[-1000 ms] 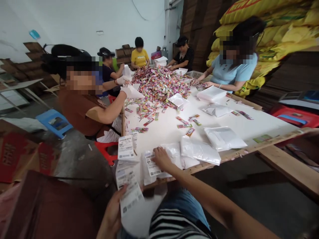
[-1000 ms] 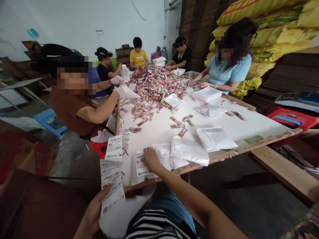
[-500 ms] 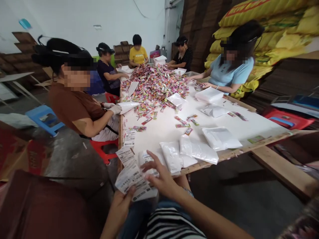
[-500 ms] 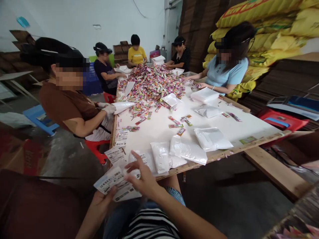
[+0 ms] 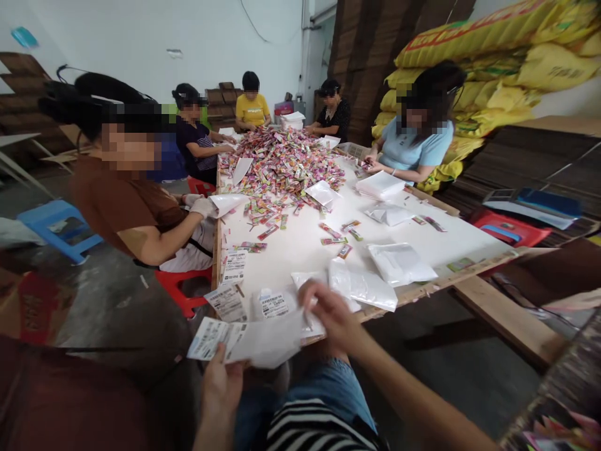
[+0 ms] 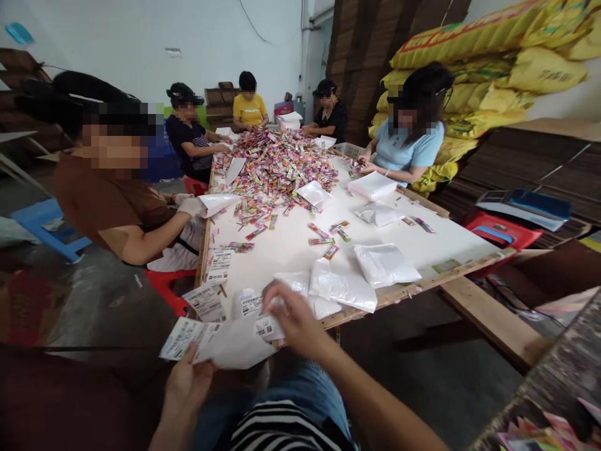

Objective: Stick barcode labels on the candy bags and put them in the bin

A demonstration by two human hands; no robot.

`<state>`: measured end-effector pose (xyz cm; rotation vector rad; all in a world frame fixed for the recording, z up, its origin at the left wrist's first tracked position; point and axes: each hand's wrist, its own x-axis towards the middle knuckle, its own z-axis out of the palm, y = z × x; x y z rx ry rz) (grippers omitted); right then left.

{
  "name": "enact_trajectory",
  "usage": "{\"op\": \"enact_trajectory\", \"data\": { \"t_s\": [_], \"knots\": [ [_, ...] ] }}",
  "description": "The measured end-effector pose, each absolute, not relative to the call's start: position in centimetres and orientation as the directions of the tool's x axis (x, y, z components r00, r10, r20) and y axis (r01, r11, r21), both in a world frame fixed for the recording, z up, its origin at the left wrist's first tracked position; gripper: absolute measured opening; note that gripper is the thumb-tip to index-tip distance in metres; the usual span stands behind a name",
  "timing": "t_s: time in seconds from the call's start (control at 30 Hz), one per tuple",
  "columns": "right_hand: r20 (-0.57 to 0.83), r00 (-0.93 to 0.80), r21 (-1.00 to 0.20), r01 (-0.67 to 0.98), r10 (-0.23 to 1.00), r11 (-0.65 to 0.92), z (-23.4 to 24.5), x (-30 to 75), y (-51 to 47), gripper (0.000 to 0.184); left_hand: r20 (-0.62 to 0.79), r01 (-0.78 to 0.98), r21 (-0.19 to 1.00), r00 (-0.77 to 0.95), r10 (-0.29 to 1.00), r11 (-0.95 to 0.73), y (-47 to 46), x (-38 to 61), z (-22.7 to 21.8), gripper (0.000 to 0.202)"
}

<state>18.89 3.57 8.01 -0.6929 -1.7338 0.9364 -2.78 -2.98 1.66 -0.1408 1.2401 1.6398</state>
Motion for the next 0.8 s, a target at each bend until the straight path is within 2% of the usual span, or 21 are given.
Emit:
{"op": "enact_trajectory", "data": {
  "t_s": [0.03, 0.1, 0.17, 0.23, 0.3, 0.37, 0.43, 0.5, 0.53, 0.67, 0.73, 0.8],
  "knots": [
    [0.476, -0.198, -0.872, 0.018, 0.857, 0.489, 8.1, 19.9, 5.7, 0.02, -0.598, -0.735, 0.677, -0.517, 0.612, 0.04, -2.9, -3.2, 1.3, 0.051],
    [0.368, 0.003, -0.908, 0.218, 0.93, 0.358, 7.1, 21.4, 9.9, 0.025, -0.586, -0.709, 0.704, -0.551, 0.595, 0.037, -2.8, -3.8, 1.0, 0.051],
    [0.23, 0.022, -0.838, 0.514, 0.973, 0.186, 4.8, 21.9, 13.0, 0.021, -0.585, -0.709, 0.703, -0.534, 0.611, 0.054, -2.9, -3.8, 1.2, 0.048],
    [0.141, -0.01, -0.736, 0.667, 0.99, 0.111, 2.0, 21.6, 14.2, 0.013, -0.589, -0.715, 0.693, -0.486, 0.646, 0.093, -3.3, -3.4, 1.5, 0.042],
    [0.177, -0.023, -0.677, 0.723, 0.984, 0.139, -0.6, 21.1, 13.7, 0.024, -0.596, -0.715, 0.688, -0.461, 0.657, 0.122, -3.7, -3.1, 1.5, 0.04],
    [0.261, -0.079, -0.56, 0.8, 0.962, 0.218, -2.7, 20.8, 12.3, 0.035, -0.604, -0.712, 0.689, -0.459, 0.651, 0.137, -4.0, -2.9, 1.1, 0.041],
    [0.294, -0.212, -0.442, 0.834, 0.932, 0.329, -4.1, 20.6, 11.0, 0.033, -0.608, -0.704, 0.693, -0.457, 0.649, 0.154, -4.2, -2.9, 0.6, 0.042],
    [0.268, -0.329, -0.389, 0.823, 0.906, 0.414, -5.1, 20.4, 10.2, 0.032, -0.603, -0.687, 0.706, -0.457, 0.655, 0.171, -4.1, -2.9, 0.3, 0.041],
    [0.255, -0.352, -0.371, 0.824, 0.9, 0.428, -5.4, 20.3, 9.9, 0.038, -0.591, -0.674, 0.718, -0.462, 0.662, 0.171, -4.0, -2.9, 0.3, 0.041],
    [0.21, -0.323, -0.275, 0.886, 0.923, 0.373, -5.6, 19.7, 9.9, 0.084, -0.524, -0.612, 0.775, -0.485, 0.7, 0.156, -3.3, -1.9, 1.2, 0.04],
    [0.153, -0.321, -0.256, 0.901, 0.935, 0.351, -5.0, 19.7, 10.3, 0.09, -0.477, -0.568, 0.81, -0.491, 0.729, 0.147, -3.1, -1.2, 1.8, 0.044],
    [0.088, -0.336, -0.265, 0.9, 0.938, 0.347, -3.9, 19.7, 10.7, 0.088, -0.435, -0.528, 0.837, -0.491, 0.755, 0.139, -3.3, -0.4, 2.3, 0.048]
  ]
}}
